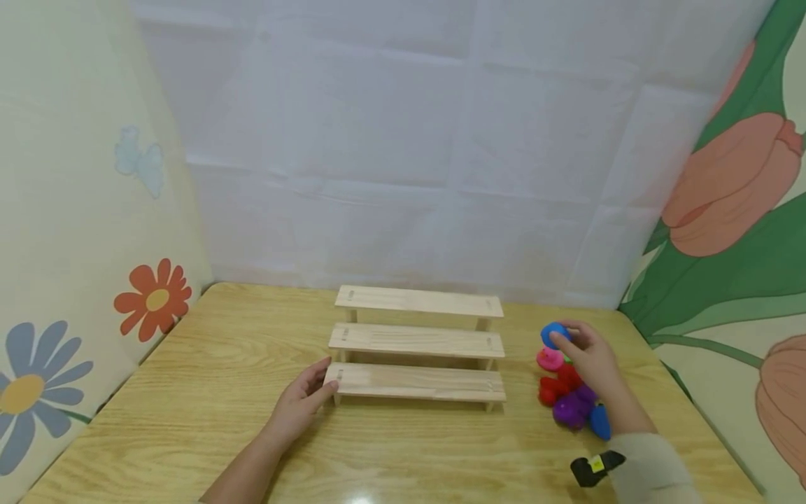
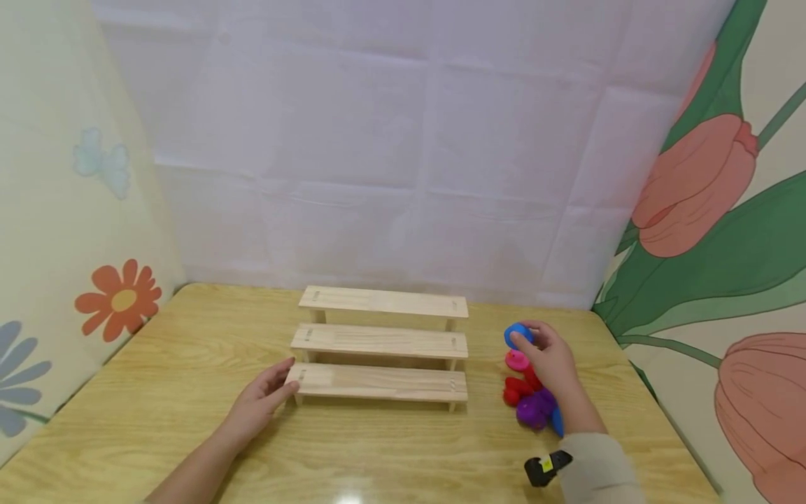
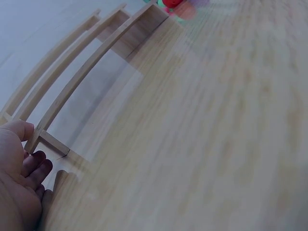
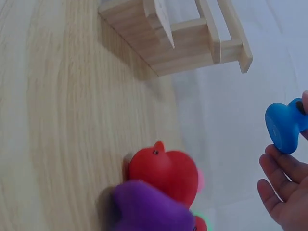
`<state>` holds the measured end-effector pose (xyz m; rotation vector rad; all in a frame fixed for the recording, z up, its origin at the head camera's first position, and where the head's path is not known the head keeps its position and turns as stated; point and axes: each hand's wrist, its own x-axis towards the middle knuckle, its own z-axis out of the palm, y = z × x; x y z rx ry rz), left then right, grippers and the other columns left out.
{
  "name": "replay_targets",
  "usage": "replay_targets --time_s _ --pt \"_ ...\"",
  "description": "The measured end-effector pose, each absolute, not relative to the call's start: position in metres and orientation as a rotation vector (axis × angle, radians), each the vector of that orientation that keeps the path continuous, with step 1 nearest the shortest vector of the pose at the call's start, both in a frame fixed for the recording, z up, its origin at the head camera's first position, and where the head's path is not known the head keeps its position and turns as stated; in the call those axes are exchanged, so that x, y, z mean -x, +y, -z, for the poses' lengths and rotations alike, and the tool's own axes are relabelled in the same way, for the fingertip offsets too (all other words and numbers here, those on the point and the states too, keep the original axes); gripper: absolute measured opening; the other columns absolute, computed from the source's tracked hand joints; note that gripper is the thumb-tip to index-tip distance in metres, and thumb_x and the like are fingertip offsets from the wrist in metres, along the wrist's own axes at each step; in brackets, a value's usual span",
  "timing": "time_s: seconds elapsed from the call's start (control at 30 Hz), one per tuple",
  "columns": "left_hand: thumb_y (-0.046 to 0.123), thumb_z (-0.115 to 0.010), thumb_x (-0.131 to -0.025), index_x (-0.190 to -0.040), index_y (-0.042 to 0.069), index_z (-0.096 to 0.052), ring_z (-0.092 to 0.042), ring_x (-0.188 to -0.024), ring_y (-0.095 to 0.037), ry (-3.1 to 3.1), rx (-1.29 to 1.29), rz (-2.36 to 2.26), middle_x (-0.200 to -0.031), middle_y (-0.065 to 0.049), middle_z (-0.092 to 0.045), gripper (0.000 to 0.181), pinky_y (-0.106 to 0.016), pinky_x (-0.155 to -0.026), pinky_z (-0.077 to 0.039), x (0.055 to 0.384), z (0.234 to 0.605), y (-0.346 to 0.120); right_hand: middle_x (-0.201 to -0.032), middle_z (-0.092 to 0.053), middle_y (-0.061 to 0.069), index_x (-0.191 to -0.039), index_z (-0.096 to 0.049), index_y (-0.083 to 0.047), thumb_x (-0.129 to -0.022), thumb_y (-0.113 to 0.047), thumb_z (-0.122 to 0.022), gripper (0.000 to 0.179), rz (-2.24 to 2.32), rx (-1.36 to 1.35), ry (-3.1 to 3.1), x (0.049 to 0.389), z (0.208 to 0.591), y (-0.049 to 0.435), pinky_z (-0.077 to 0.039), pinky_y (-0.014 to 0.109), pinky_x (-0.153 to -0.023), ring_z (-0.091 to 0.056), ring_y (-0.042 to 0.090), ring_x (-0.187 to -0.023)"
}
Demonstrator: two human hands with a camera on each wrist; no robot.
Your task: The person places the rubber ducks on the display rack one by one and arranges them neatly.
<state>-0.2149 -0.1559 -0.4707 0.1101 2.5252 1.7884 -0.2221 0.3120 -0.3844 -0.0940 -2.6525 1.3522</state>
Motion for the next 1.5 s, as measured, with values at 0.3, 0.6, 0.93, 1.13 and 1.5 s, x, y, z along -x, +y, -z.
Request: replay_targets --time_s 0.3,0.6,0.93,1.13,1.5 --pt "0.026 -0.057 -0.1 -0.149 0.002 -0.036 -0.05 -0.128 -0.034 2.522 -0.106 -1.795 -0.139 -0.022 -0.054 0.059 -0.044 -0.105 -0.041 0.214 0.47 -0.156 -0.136 -0.057 0.024 -0.135 -0.051 -0.007 -0.098 -0.042 -0.056 0.051 -1.386 0.026 -2.642 0.237 0.373 0.288 -0.046 0.047 -0.099 -0.056 0.038 -0.121" --pt "0.027 -0.057 -0.1 -0.15 0.002 -0.035 -0.049 -0.131 -0.035 2.53 -0.107 -1.788 -0.141 -0.023 -0.052 0.06 -0.046 -0.107 -0.04 0.213 0.47 -0.157 -0.133 -0.059 0.024 -0.132 -0.054 -0.008 -0.098 -0.038 -0.059 0.046 -1.412 -0.058 -2.616 0.253 0.363 0.262 -0.045 0.051 -0.1 -0.057 0.037 -0.121" --pt "0.026 -0.056 -0.1 -0.15 0.001 -0.034 -0.046 -0.133 -0.037 2.502 -0.119 -1.804 -0.145 -0.024 -0.048 0.06 -0.049 -0.109 -0.038 0.21 0.466 -0.156 -0.127 -0.062 0.025 -0.128 -0.057 -0.004 -0.098 -0.028 -0.06 0.039 -1.448 -0.227 -2.582 0.269 0.353 0.232 -0.05 0.045 -0.093 -0.061 0.037 -0.114" --pt "0.024 -0.057 -0.1 -0.149 0.001 -0.037 -0.049 -0.13 -0.036 2.514 -0.109 -1.812 -0.14 -0.023 -0.052 0.058 -0.048 -0.107 -0.04 0.209 0.466 -0.155 -0.126 -0.063 0.026 -0.128 -0.057 -0.002 -0.098 -0.026 -0.061 0.039 -1.481 -0.276 -2.576 0.278 0.351 0.214 -0.051 0.046 -0.093 -0.062 0.037 -0.113" --pt "0.023 -0.059 -0.099 -0.148 0.001 -0.039 -0.052 -0.127 -0.035 2.519 -0.102 -1.828 -0.137 -0.023 -0.055 0.057 -0.043 -0.101 -0.045 0.21 0.469 -0.156 -0.125 -0.064 0.024 -0.128 -0.057 -0.007 -0.097 -0.028 -0.062 0.038 -1.496 -0.31 -2.616 0.29 0.351 0.182 -0.052 0.041 -0.088 -0.063 0.035 -0.111"
